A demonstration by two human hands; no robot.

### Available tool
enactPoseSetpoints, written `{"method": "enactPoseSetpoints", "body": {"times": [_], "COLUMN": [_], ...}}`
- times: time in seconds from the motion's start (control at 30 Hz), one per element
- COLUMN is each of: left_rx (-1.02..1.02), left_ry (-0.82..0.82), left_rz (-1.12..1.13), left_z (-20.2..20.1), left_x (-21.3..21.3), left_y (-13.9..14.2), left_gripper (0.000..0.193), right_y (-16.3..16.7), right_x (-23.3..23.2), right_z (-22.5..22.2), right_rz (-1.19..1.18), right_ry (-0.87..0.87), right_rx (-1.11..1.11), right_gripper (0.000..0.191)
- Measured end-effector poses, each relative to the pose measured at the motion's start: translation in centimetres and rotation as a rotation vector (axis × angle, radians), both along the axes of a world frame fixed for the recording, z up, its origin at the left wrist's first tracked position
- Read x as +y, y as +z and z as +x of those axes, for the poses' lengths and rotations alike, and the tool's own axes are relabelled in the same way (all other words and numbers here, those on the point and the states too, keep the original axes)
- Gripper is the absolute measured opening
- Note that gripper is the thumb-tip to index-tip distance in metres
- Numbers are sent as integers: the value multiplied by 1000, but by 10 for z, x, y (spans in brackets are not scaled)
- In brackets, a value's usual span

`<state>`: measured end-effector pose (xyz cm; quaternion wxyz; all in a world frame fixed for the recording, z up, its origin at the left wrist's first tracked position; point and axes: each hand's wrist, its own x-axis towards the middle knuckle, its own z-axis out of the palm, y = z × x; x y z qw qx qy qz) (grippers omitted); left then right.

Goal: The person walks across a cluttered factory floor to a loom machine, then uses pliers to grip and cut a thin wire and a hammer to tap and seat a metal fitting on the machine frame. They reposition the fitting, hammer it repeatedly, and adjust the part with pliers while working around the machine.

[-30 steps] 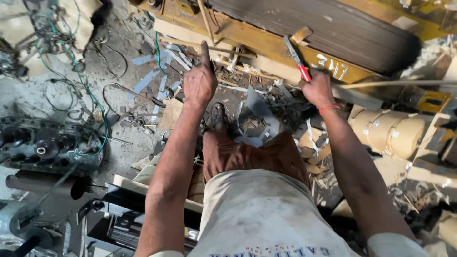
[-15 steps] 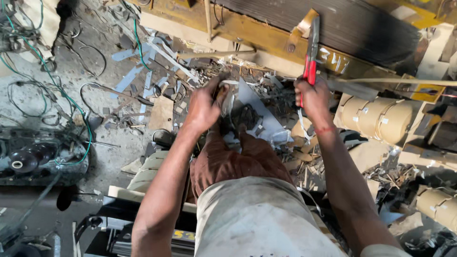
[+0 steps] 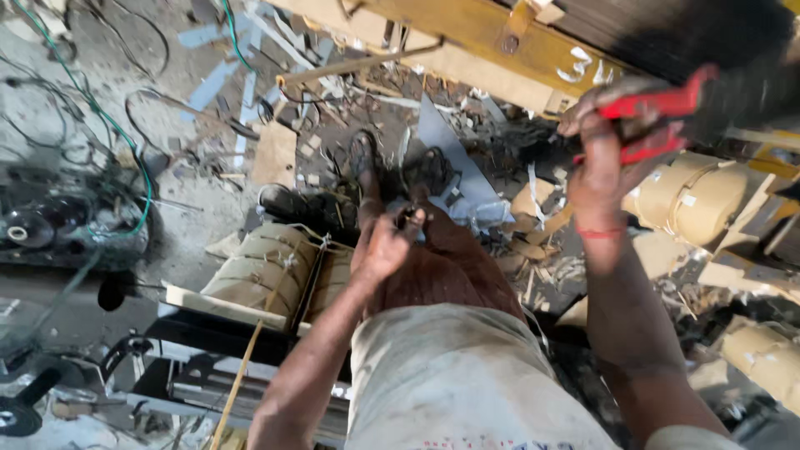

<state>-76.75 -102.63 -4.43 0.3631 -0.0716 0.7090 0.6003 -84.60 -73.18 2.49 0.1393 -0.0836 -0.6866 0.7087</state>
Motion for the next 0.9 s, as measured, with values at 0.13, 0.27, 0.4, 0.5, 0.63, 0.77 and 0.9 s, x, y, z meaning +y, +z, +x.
{"method": "enactPoseSetpoints", "body": {"times": [0.13,0.27,0.4,0.5,0.63,0.77,0.9], "left_rx": [-55,-386,-493,-657,-735,-739,-751], "left_ry": [229,424,558,544,327,291,150], "left_rz": [282,344,597,959,1309,1315,1344], "left_z": [-36,-106,-174,-194,-202,-208,-215], "left_x": [48,106,155,167,169,167,164], "left_y": [-37,-41,-42,-54,-74,-83,-98], "left_gripper": [37,31,32,20,21,15,18], "right_y": [-33,-30,15,33,10,-31,-60], "right_x": [-3,15,15,2,-9,-10,-31], "right_z": [-17,12,55,56,26,6,1], "right_rz": [30,39,-55,-276,-492,-409,596], "right_ry": [121,193,261,305,305,60,-80], "right_rx": [-1124,-554,-357,-524,-669,-856,-761], "right_gripper": [9,7,23,21,48,62,74]}}
